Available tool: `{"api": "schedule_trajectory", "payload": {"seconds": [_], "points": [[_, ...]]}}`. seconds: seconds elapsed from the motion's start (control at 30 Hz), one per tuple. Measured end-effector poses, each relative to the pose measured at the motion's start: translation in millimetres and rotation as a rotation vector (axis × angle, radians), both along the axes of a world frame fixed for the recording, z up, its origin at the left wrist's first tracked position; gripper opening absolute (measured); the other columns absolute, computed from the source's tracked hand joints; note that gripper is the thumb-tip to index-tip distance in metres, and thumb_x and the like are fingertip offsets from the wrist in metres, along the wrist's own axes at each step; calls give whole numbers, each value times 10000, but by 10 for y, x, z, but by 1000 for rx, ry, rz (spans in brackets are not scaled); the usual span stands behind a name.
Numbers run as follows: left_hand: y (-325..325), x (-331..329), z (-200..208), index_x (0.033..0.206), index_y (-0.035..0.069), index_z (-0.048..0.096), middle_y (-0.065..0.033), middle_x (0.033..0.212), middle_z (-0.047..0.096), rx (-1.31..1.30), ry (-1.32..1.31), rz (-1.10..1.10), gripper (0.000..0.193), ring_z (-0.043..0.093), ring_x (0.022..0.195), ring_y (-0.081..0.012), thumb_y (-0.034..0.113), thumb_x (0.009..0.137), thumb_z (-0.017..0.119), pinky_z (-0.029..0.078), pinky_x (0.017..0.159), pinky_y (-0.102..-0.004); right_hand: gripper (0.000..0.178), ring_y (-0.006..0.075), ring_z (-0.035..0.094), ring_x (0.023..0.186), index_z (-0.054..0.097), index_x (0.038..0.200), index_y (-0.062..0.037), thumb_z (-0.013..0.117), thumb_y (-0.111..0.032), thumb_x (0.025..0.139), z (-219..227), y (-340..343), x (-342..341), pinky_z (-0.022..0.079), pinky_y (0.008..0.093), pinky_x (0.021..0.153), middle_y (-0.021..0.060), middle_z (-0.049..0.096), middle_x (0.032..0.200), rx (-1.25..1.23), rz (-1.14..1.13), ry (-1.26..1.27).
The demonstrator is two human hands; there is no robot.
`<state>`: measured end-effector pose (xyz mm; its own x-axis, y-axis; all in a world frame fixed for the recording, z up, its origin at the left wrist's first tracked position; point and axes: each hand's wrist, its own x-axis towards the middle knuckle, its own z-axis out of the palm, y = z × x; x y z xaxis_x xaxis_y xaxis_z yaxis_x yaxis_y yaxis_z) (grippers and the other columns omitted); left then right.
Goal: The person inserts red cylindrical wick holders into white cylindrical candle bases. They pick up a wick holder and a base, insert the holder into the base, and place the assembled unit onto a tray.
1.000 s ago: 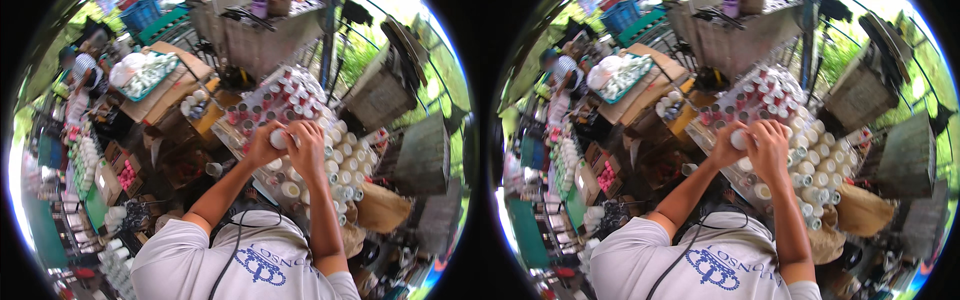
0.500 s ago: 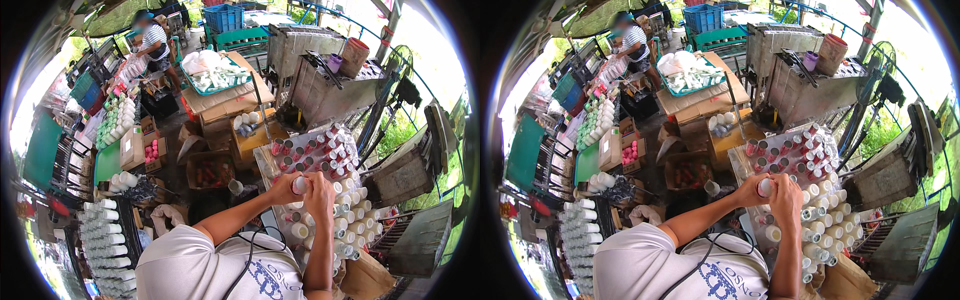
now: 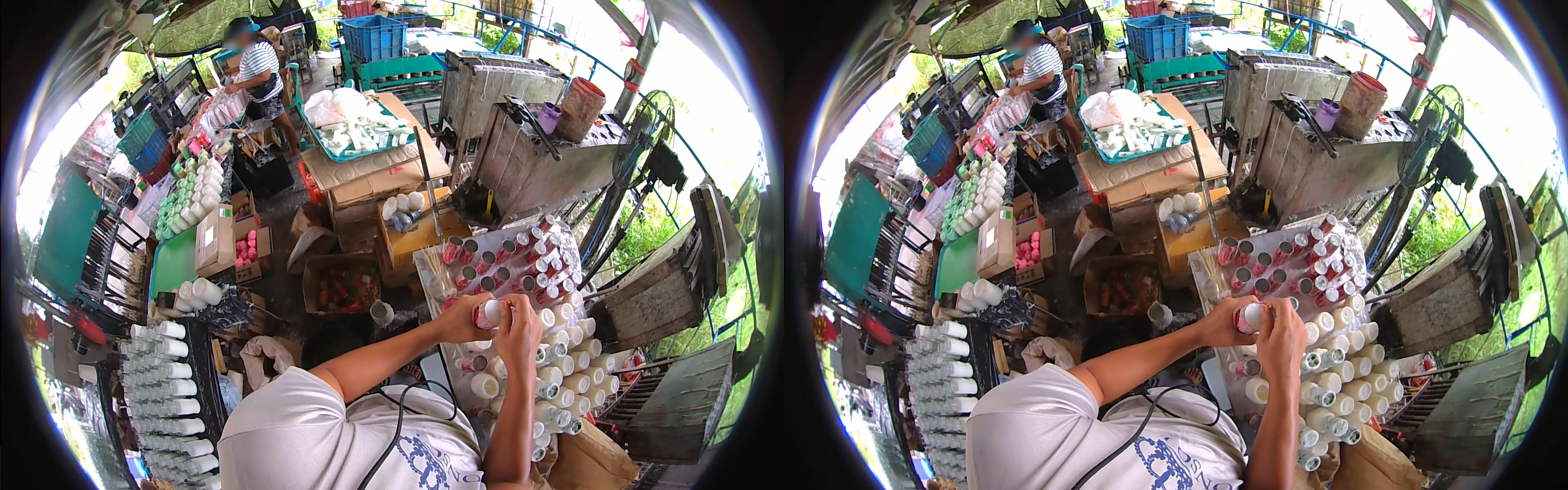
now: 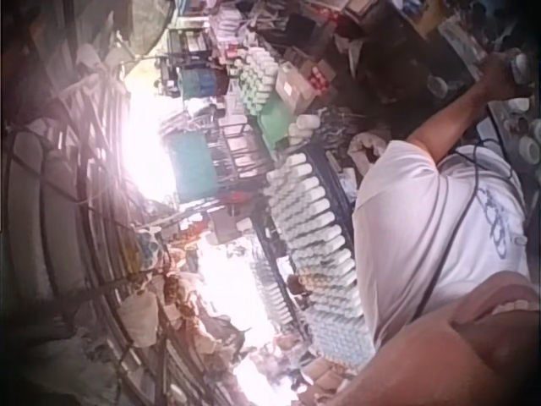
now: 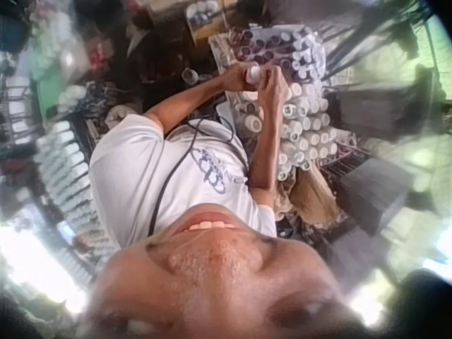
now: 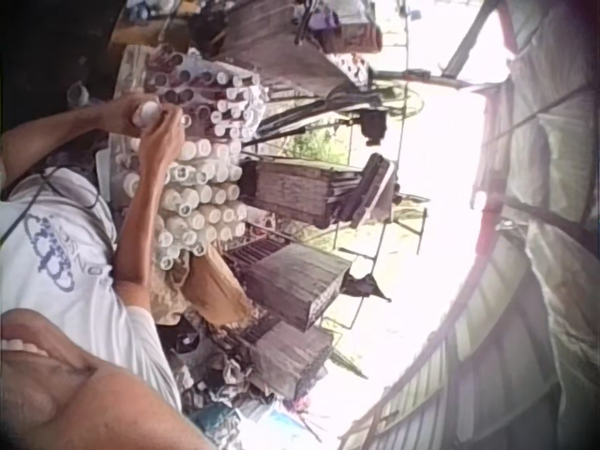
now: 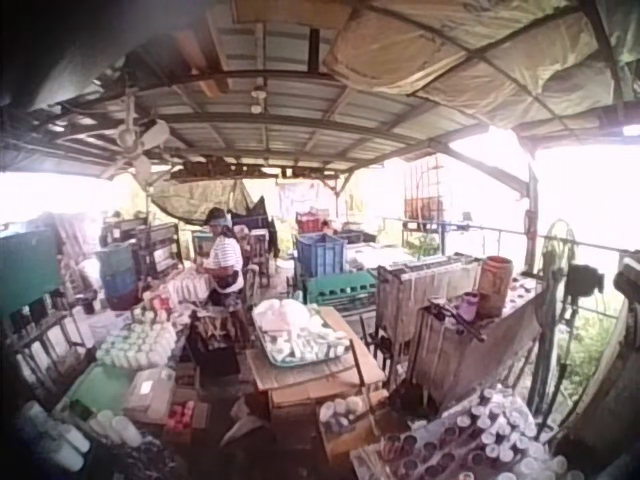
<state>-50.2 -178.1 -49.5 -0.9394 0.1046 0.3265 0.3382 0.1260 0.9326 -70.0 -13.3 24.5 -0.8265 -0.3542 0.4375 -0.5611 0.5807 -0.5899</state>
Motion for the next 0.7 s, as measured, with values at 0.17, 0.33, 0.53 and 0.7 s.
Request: {"api": "schedule_trajectory", "payload": {"seconds": [0.17, 0.33, 0.53, 0.7], "points": [[43, 23, -265, 1063, 23, 652, -123, 937, 726, 3, -58, -25, 418, 706, 834, -232, 168, 760, 902, 564, 794, -379, 90, 404, 682, 863, 651, 1006, -19, 686, -102, 1000, -57, 6, 86, 526, 482, 765, 163, 714, 937, -72, 43, 108], [156, 75, -282, 1134, 35, 663, -83, 1103, 714, 77, -71, -32, 428, 668, 985, -136, 159, 796, 894, 560, 845, -347, 152, 300, 704, 924, 637, 1033, -1, 636, -148, 1073, -172, 93, 42, 540, 425, 821, 145, 728, 993, -109, -48, -194], [-40, 40, 360, 1399, 123, 567, -148, 1139, 729, 912, -505, -22, 647, 747, 763, -266, 674, 1090, 427, 617, 647, -443, 268, 188, 672, 1029, 607, 1303, 7, 578, -190, 1123, 3, 217, -108, 531, 342, 904, 110, 732, 1148, -517, -31, -209], [-117, -207, 937, 1305, 111, 585, -106, 1139, 718, 1391, -600, -133, 540, 753, 1107, -327, 597, 1072, 560, 646, 890, -536, 174, 185, 706, 932, 662, 1166, 3, 678, -127, 1051, 139, 111, 155, 555, 347, 817, 113, 747, 1072, -487, -53, -173]]}}
